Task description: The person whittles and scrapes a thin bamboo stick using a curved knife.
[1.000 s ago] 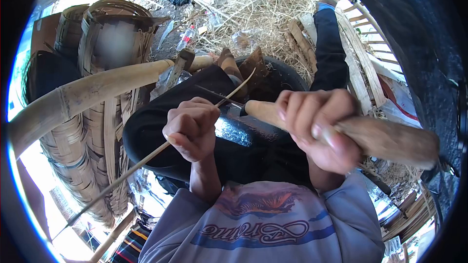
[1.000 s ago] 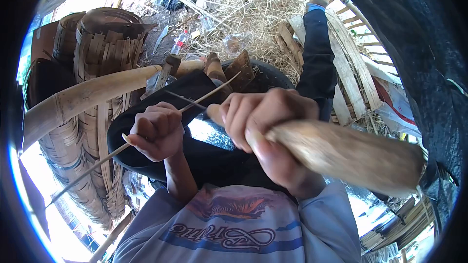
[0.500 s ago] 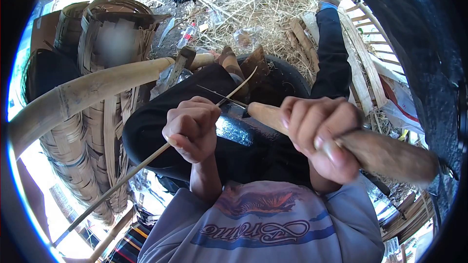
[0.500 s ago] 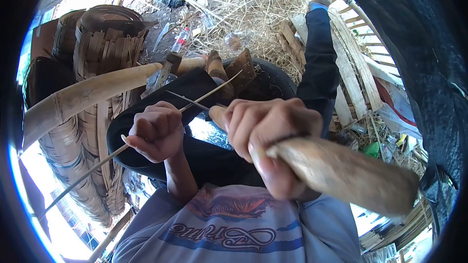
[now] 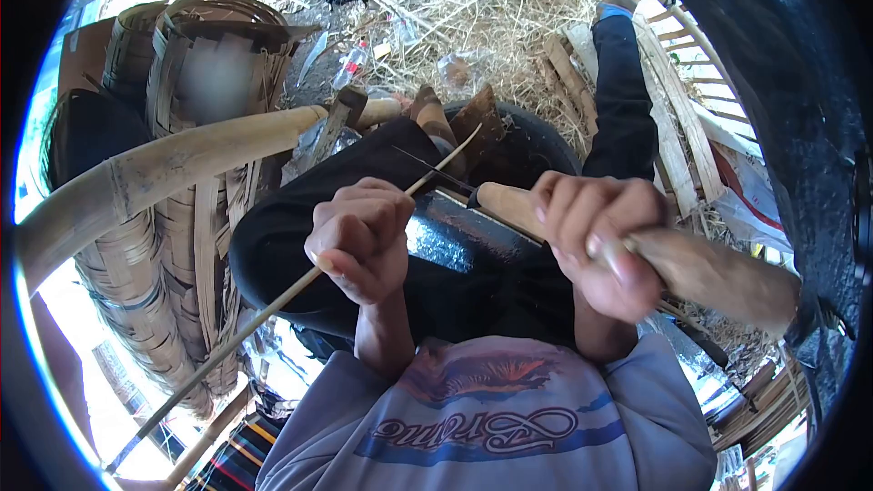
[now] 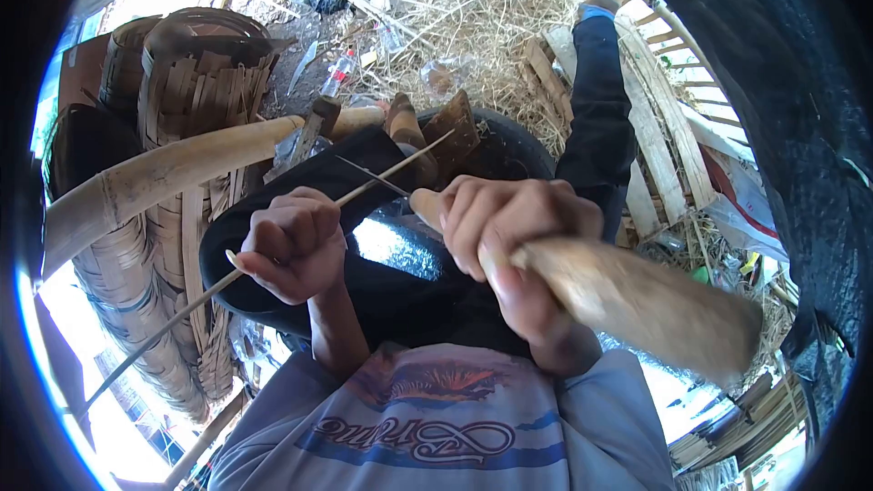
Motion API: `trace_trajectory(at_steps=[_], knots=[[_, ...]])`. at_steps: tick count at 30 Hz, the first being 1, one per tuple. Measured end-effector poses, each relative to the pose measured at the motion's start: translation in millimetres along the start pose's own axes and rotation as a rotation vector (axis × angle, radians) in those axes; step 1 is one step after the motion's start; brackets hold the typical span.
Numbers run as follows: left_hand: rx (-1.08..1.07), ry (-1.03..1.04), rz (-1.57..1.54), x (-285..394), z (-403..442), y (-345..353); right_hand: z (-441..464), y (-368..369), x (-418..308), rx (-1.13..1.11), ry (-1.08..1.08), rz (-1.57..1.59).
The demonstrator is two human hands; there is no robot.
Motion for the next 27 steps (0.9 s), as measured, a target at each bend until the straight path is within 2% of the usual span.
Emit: trace_trajectory(at_steps=[1, 3, 5, 6, 9, 11, 13, 14, 15, 17, 18, 19, 21, 22, 25, 27], knots=[[0.004, -0.009, 0.004, 1, -2, -2, 1, 9, -12, -0.054, -0.05, -0.008], [0.039, 0.006, -0.012, -2, 0, -6, -13, -5, 10, 0.104, 0.012, -0.064], [0.052, 0.02, -0.058, -2, -1, -6, -24, -35, 50, 0.083, 0.098, -0.257], [0.032, 0.015, -0.046, -2, -1, -3, -25, -42, 57, 0.126, 0.109, -0.127], [0.025, -0.008, -0.032, -1, -4, -5, -11, -14, 17, 0.092, 0.024, -0.028], [0.047, 0.001, -0.083, -4, -1, -8, -14, -6, 9, 0.018, -0.015, -0.063], [0.062, 0.008, -0.047, -2, 0, -8, -25, -26, 42, 0.078, 0.009, -0.138], [0.05, 0.006, -0.051, -3, 0, -7, -35, -44, 66, 0.102, 0.132, -0.362], [0.037, -0.001, -0.054, -3, 0, -6, -43, -59, 80, 0.152, 0.158, -0.289], [0.021, 0.02, -0.055, -5, 3, -6, -32, -48, 58, 0.19, -0.005, -0.159], [0.022, 0.012, -0.052, -3, -2, -7, -29, -36, 42, 0.155, -0.021, -0.102], [0.033, -0.017, -0.045, 0, -7, -8, -26, -20, 25, 0.026, -0.086, -0.099], [0.054, -0.01, -0.073, -5, -1, -11, -24, -3, 10, -0.001, -0.134, -0.099], [0.053, -0.006, -0.077, -4, 0, -10, -29, -10, 21, 0.082, -0.097, -0.109], [0.057, -0.016, -0.113, -4, -1, -11, -53, -59, 93, 0.097, 0.003, -0.455], [0.025, 0.008, -0.073, -4, -1, -9, -66, -86, 110, 0.226, 0.095, -0.411]])
Point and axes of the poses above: each hand's wrist, its own z-axis towards the middle knuckle, its own y-axis out of the palm, x = y × z, the point moved 7 cm from there along z, towards the middle knuckle, and after that the axes turned 1 degree about z, right-handed, at the moved point
